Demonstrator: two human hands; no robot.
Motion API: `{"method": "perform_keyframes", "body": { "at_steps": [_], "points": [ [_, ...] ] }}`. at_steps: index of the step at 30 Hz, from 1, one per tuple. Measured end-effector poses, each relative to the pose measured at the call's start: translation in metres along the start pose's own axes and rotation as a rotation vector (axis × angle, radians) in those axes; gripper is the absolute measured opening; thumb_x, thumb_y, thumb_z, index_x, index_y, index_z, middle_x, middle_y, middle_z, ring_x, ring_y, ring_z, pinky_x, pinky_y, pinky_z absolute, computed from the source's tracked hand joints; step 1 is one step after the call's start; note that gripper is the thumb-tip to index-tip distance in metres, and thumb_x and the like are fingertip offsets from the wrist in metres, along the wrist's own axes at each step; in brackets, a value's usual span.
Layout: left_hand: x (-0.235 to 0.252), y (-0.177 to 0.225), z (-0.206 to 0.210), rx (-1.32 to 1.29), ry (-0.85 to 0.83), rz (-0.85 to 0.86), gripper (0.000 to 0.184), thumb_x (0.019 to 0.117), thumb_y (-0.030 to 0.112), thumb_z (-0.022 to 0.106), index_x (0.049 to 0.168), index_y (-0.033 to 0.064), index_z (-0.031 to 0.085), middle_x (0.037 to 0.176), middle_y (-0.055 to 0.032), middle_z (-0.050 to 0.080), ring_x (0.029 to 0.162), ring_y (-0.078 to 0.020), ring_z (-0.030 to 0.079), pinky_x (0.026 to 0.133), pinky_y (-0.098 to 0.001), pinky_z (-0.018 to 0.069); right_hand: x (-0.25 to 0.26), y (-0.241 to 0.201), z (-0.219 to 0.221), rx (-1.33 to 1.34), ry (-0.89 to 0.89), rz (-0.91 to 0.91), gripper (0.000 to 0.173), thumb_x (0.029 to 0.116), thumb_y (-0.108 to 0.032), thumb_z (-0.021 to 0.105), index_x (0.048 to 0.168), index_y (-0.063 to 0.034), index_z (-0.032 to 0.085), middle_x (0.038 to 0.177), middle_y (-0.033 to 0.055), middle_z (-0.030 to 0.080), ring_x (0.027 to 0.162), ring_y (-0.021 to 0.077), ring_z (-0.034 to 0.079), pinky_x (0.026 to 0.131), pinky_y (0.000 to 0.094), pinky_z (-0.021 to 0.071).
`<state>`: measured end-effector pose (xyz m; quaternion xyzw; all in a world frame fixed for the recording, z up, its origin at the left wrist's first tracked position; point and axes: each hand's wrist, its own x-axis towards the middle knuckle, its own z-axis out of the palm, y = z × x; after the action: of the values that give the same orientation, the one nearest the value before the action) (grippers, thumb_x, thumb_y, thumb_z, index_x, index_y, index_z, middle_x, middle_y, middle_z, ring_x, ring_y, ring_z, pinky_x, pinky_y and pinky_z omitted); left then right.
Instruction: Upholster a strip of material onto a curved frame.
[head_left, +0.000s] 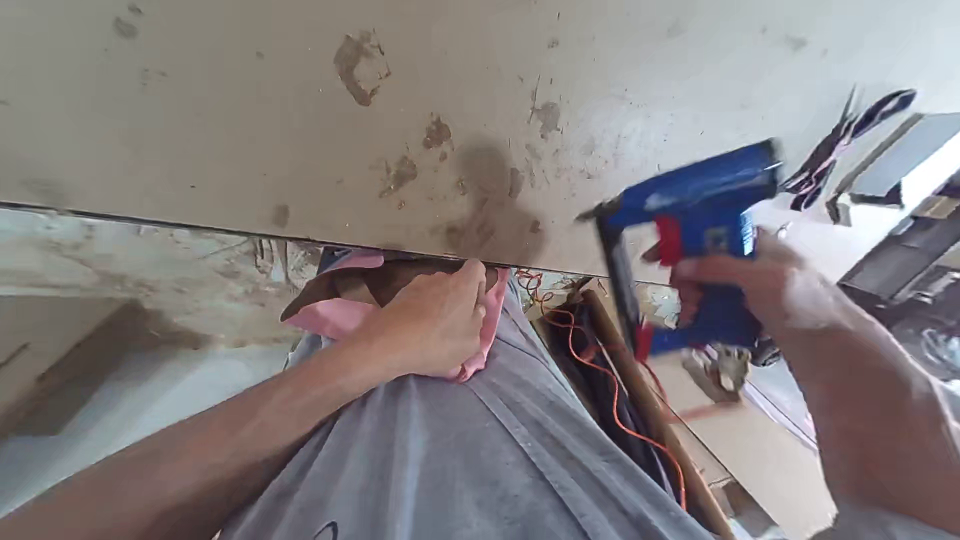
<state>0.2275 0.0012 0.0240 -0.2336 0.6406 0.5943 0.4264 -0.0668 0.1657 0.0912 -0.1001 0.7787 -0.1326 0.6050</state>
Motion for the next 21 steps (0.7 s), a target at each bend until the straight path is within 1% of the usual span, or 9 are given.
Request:
{"method": "perform_keyframes", "body": {
  "at_steps": [2,4,6,9,10,13,15,18,21],
  "points": [
    [0.001,0.002,0.001,0.002,-0.014,0.006,0.025,0.1060,0.021,0.049,0.128,0.0086,0.052,0.100,-0.0109,0.067,0.094,-0.0284,0.067,0.081,-0.0535,0.0542,-0.005,-0.006,0.023,0.058,-0.261,0.093,0.015,0.0852,-0.022,0.060,0.096,-0.0153,0.069,0.061,-0.0032,0.061,0.047,0.0106,0.061,0.047,0.0297,0.0581],
    [0.001,0.001,0.002,0.011,-0.007,0.020,0.026,0.1057,0.020,0.048,0.129,0.0088,0.051,0.100,-0.0113,0.066,0.094,-0.0293,0.067,0.081,-0.0540,0.0537,0.000,-0.010,0.039,0.016,-0.397,0.129,0.011,0.0848,-0.020,0.061,0.092,-0.0163,0.068,0.061,-0.0030,0.062,0.048,0.0107,0.062,0.048,0.0282,0.0581],
    [0.001,-0.001,0.003,0.013,0.006,0.023,0.025,0.1054,0.020,0.048,0.128,0.0095,0.051,0.097,-0.0103,0.066,0.092,-0.0284,0.067,0.080,-0.0531,0.0540,0.008,-0.011,0.048,-0.028,-0.448,0.135,0.009,0.0847,-0.020,0.061,0.090,-0.0166,0.067,0.061,-0.0028,0.062,0.049,0.0104,0.063,0.048,0.0269,0.0578],
    [0.001,-0.004,0.006,0.025,0.021,0.028,0.022,0.1034,0.021,0.050,0.123,0.0112,0.051,0.089,-0.0070,0.063,0.083,-0.0253,0.065,0.073,-0.0505,0.0531,0.015,-0.009,0.053,-0.050,-0.519,0.151,0.015,0.0854,-0.021,0.061,0.097,-0.0158,0.069,0.062,-0.0016,0.063,0.049,0.0109,0.063,0.049,0.0271,0.0582],
    [0.001,-0.004,0.006,0.029,0.014,0.024,0.023,0.1038,0.021,0.050,0.124,0.0112,0.050,0.089,-0.0071,0.062,0.083,-0.0256,0.065,0.073,-0.0506,0.0530,0.016,-0.008,0.054,-0.048,-0.543,0.163,0.016,0.0857,-0.021,0.061,0.098,-0.0156,0.070,0.063,-0.0012,0.063,0.049,0.0113,0.064,0.049,0.0275,0.0584],
    [0.001,-0.003,0.008,0.032,0.011,0.016,0.023,0.1041,0.021,0.049,0.125,0.0111,0.049,0.088,-0.0074,0.062,0.083,-0.0266,0.064,0.073,-0.0505,0.0528,0.015,-0.008,0.058,-0.040,-0.574,0.181,0.014,0.0849,-0.022,0.060,0.094,-0.0153,0.069,0.061,-0.0010,0.062,0.049,0.0113,0.063,0.048,0.0279,0.0581],
    [0.001,-0.003,0.008,0.023,0.019,0.024,0.024,0.1028,0.019,0.051,0.126,0.0108,0.050,0.088,-0.0076,0.063,0.084,-0.0267,0.065,0.073,-0.0512,0.0528,0.011,-0.010,0.059,-0.029,-0.612,0.172,0.012,0.0858,-0.021,0.060,0.093,-0.0161,0.069,0.062,-0.0010,0.063,0.050,0.0110,0.063,0.049,0.0274,0.0580],
    [0.002,-0.006,0.008,0.017,0.026,0.042,0.023,0.0991,0.018,0.055,0.122,0.0132,0.052,0.094,-0.0055,0.066,0.092,-0.0245,0.068,0.077,-0.0507,0.0544,0.002,-0.016,0.061,-0.030,-0.640,0.166,0.014,0.0857,-0.020,0.062,0.097,-0.0165,0.070,0.066,-0.0003,0.065,0.052,0.0112,0.064,0.049,0.0272,0.0586],
    [0.003,-0.004,0.006,0.023,0.013,0.042,0.021,0.0994,0.016,0.055,0.120,0.0128,0.052,0.092,-0.0054,0.064,0.089,-0.0242,0.066,0.075,-0.0500,0.0535,-0.005,-0.021,0.062,-0.020,-0.653,0.170,0.014,0.0839,-0.021,0.062,0.094,-0.0176,0.070,0.065,0.0000,0.065,0.051,0.0113,0.064,0.048,0.0270,0.0573]
  ]
}}
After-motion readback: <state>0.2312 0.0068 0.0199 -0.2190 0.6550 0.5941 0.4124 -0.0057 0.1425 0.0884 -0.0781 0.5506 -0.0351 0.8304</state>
